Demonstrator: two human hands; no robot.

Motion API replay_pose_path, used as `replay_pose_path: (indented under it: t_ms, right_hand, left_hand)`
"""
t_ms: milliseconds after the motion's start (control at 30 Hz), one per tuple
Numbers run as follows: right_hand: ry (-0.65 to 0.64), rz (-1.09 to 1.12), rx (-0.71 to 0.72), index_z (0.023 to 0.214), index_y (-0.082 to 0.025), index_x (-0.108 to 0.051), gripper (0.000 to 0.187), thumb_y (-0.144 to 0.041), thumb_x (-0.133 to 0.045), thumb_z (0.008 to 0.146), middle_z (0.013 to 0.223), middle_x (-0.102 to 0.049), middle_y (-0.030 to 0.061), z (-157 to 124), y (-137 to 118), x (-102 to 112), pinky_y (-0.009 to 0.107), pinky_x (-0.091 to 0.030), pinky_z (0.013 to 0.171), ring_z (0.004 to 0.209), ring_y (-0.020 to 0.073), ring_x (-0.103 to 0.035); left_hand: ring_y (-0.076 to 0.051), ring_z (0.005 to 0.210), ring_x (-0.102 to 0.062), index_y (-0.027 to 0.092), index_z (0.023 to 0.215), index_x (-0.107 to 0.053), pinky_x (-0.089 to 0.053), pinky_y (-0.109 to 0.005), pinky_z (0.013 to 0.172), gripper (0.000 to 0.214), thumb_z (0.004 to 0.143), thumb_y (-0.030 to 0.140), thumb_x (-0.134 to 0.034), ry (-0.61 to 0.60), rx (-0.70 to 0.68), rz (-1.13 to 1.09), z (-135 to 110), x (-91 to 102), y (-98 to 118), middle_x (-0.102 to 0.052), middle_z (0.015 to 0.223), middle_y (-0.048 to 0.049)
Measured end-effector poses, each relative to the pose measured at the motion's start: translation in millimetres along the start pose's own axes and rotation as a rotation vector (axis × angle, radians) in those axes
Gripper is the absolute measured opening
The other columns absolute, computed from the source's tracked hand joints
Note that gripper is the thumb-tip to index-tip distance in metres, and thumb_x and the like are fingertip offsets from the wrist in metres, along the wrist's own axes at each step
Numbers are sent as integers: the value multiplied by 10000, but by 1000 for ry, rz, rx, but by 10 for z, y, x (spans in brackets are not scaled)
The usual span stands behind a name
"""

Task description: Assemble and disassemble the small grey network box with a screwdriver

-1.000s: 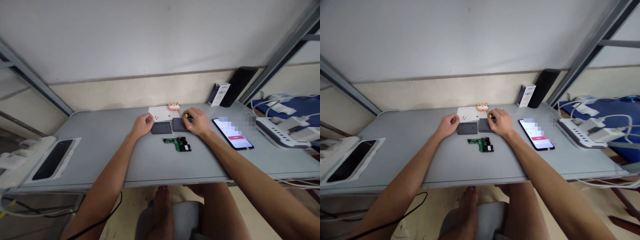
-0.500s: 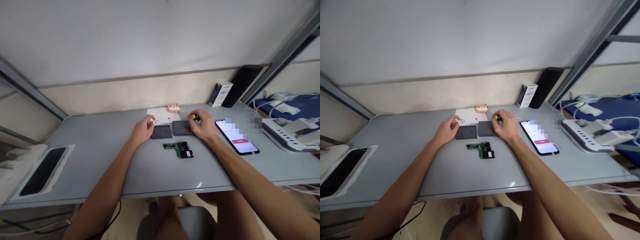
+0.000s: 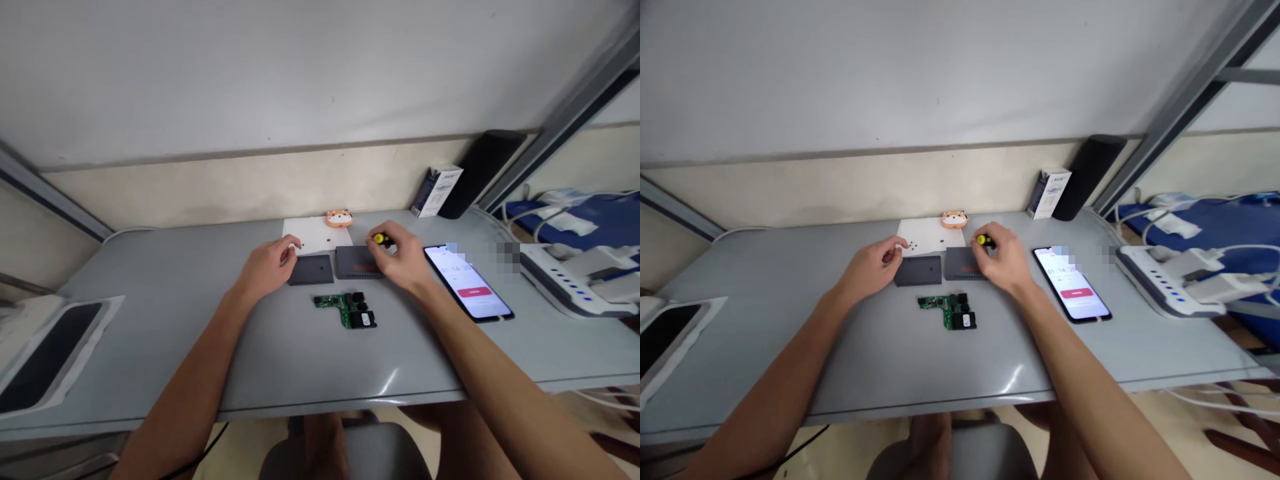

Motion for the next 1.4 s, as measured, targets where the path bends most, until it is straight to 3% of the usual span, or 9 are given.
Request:
replay_pose_path:
  t_ms: [133,300,567,1067,1233,1400]
  right_hand:
    - [-127,-142,22,853,-228,-668,131,-283,-565,913,951,-717,93,0,15,-145,422,-487,833,844,260,-656]
    - [-178,-179,-11,893,-229,-697,155,-291,-564,941,967,-718,96,-1,121,-209,433,-490,837,866,277,-666]
    - [-202,-136,-64,903,-236,-697,140,-295,-577,944,988,-717,87,-2,192,-203,427,-493,819,884,279,-675]
    - [-155,-140,-50,923,-225,-701,133,-259,-573,924,1016,-754,98,16,247,-186,438,-505,857,928,299,-691]
    - [-154,-159,-82,927,-217,-702,137,-256,-571,922,1017,-762,94,22,289,-182,423,-499,858,924,291,-689]
    - [-138,-177,-80,922,-216,-699,144,-253,-560,918,1029,-764,100,17,282,-179,407,-493,847,927,287,-688]
  left_hand:
    - [-151,564,-486,222,1053,-687,-376,-276,629,269,945,229,-440,-44,38,2,-6,-30,-51,-592,668,30]
    - [-157,563,-512,231,1067,-675,-392,-278,611,256,961,257,-443,-97,70,-26,-26,-88,-102,-618,683,24]
    - [-152,548,-472,233,834,-590,-374,-273,589,136,878,191,-468,-119,52,-44,-20,-87,-98,-564,632,32]
    - [-148,577,-477,226,822,-600,-382,-276,622,135,859,186,-476,-121,51,-35,-21,-75,-110,-565,647,31]
    - [-143,566,-462,229,986,-622,-368,-268,620,202,882,181,-456,-80,78,-20,-3,-59,-167,-546,637,47]
    - [-151,516,-436,237,1127,-598,-345,-272,596,256,938,212,-428,-147,190,-6,-18,-105,-254,-492,570,77]
Point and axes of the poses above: each hand's wrist, its own z-axis towards the middle knuckle, its own x-axis out of the back of the hand, y = z × x, the point moved 7 cm from there along z, towards the middle knuckle
